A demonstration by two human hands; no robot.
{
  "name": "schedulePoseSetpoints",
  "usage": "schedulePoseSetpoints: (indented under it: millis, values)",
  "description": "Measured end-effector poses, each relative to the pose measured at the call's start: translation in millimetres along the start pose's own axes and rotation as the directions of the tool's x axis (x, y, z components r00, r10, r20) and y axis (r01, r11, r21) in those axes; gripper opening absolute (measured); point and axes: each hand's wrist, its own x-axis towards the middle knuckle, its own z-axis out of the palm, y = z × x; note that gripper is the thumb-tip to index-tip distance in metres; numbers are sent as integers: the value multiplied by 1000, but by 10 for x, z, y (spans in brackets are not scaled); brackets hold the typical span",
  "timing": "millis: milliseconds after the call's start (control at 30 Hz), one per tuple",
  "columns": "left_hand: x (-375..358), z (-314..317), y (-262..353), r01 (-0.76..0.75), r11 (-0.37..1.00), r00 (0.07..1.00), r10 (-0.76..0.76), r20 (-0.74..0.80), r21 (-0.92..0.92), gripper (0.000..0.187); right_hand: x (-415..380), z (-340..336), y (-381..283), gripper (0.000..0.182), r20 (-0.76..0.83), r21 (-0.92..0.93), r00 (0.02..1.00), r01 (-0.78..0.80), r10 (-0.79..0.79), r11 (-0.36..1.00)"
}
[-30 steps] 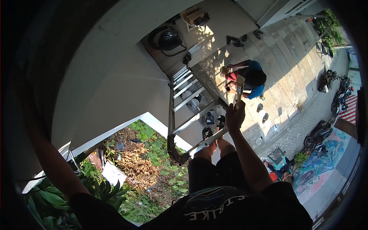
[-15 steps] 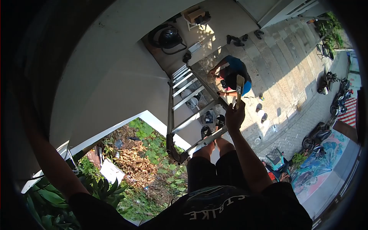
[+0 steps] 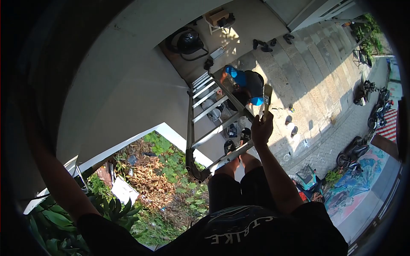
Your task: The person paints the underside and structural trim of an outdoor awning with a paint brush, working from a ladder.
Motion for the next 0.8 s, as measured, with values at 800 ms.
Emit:
schedulePoseSetpoints:
  millis: [800]
  values:
    - [567,330,-1768,387,893,915,-403,28,230,115,12,50,44,37,-11,10,999,35,-34,999]
